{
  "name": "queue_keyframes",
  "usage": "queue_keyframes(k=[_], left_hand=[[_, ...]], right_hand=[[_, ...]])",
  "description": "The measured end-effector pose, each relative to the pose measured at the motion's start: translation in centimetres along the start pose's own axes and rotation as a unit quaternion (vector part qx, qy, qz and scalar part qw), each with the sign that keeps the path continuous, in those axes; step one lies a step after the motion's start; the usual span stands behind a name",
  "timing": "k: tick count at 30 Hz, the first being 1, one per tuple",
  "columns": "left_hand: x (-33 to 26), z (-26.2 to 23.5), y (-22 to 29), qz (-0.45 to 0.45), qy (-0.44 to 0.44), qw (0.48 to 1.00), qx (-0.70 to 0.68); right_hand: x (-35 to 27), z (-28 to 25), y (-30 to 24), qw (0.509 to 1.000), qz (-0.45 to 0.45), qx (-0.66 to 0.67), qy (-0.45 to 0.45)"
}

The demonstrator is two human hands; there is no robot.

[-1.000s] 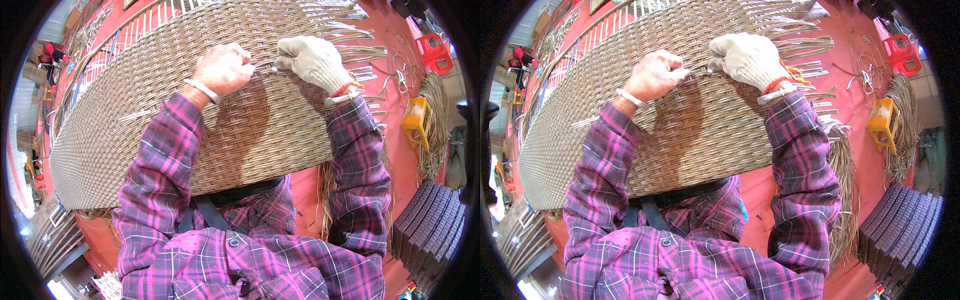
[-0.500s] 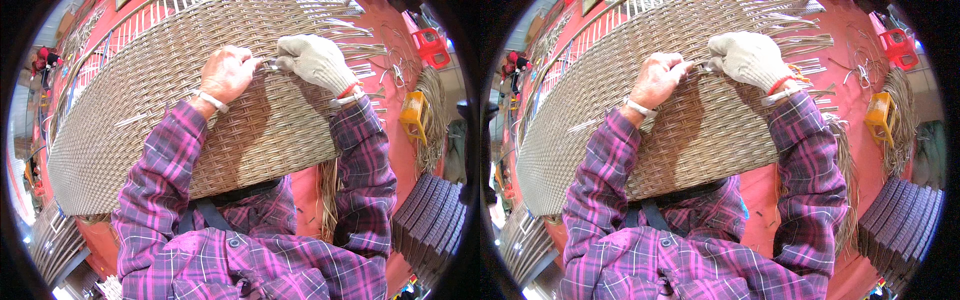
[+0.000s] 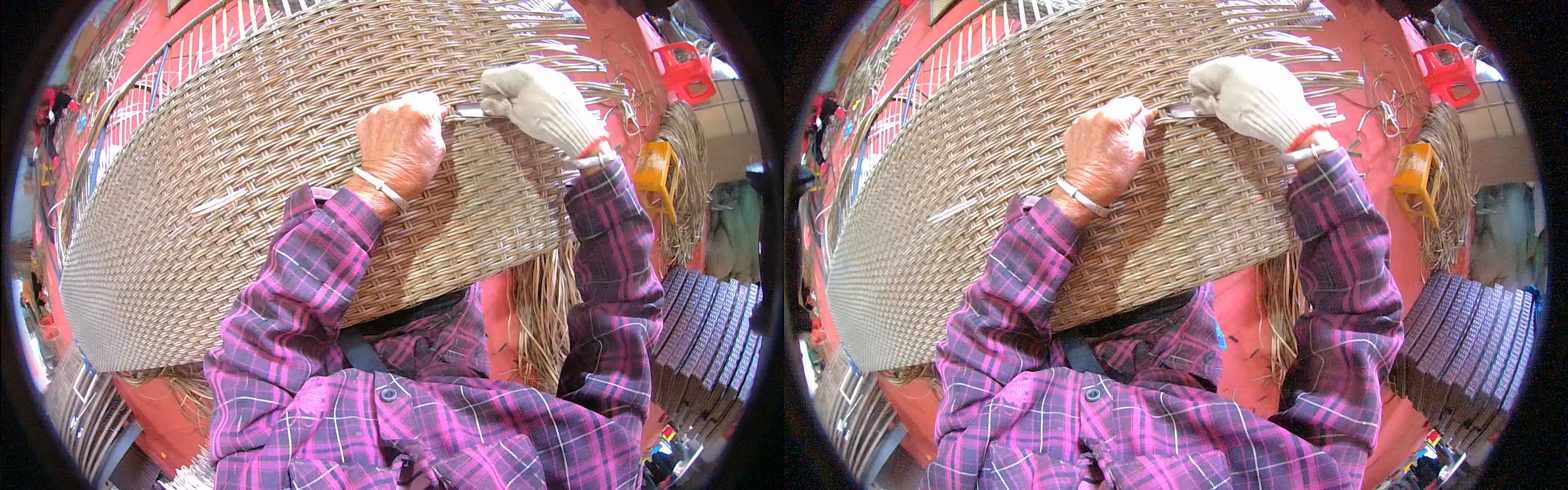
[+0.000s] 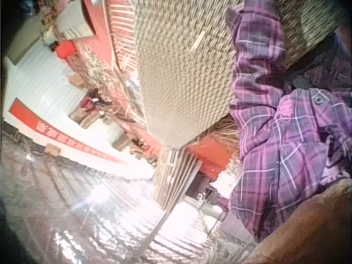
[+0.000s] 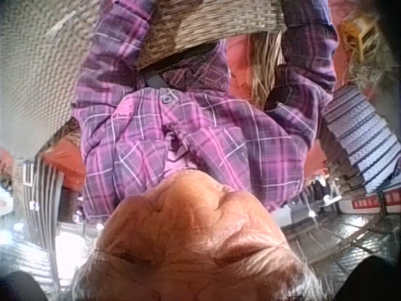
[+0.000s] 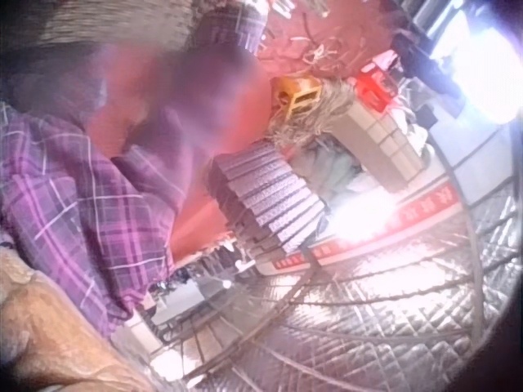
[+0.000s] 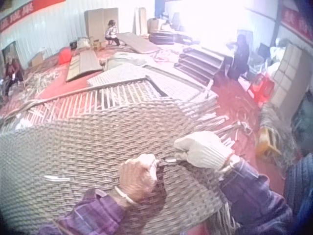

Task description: The person weaves a large basket by hand, using a thin strip to interlace the vertical staves. They trim excess strip ends with shears and press the woven sections to tighten the pattern.

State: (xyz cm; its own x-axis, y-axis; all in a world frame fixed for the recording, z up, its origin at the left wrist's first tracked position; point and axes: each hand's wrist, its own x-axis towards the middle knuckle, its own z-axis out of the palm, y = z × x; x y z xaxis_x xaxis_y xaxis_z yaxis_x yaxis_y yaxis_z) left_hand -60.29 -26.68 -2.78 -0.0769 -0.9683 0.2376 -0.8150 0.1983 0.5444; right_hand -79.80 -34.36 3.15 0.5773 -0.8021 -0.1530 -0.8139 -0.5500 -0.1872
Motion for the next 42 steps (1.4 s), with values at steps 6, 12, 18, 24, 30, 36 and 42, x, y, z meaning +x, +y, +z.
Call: queue_keyframes(k=[6, 12, 18, 24, 30, 36, 42], left_hand=[[-0.5, -0.5, -1.2, 0.028, 0.002, 0.997, -0.067], [-1.9, 0.3, -0.5, -0.026, 0.064, 0.993, -0.100], [-1.4, 0.4, 0.4, -0.035, 0.054, 0.997, -0.039], [1.8, -0.9, -0.8, 0.083, -0.015, 0.995, 0.058], [0.9, 0.8, 1.1, 0.137, 0.046, 0.986, 0.080], [-1.2, -2.9, -1.9, 0.047, -0.007, 0.982, -0.182], [-1.2, -0.8, -1.4, 0.112, 0.023, 0.988, -0.103]], right_hand=[[0.4, -0.4, -0.8, 0.988, -0.113, -0.087, 0.060], [2.1, -0.2, -1.0, 0.992, -0.117, -0.049, -0.004], [1.6, 0.8, -0.1, 0.995, -0.094, 0.030, 0.022], [0.8, 1.2, 0.4, 0.995, -0.044, 0.081, 0.024], [-0.6, 1.5, 0.2, 0.991, -0.048, 0.090, 0.087], [-1.2, 0.9, -0.1, 0.990, 0.003, 0.129, 0.055], [-1.2, 0.4, -0.4, 0.998, -0.026, 0.041, 0.027]])
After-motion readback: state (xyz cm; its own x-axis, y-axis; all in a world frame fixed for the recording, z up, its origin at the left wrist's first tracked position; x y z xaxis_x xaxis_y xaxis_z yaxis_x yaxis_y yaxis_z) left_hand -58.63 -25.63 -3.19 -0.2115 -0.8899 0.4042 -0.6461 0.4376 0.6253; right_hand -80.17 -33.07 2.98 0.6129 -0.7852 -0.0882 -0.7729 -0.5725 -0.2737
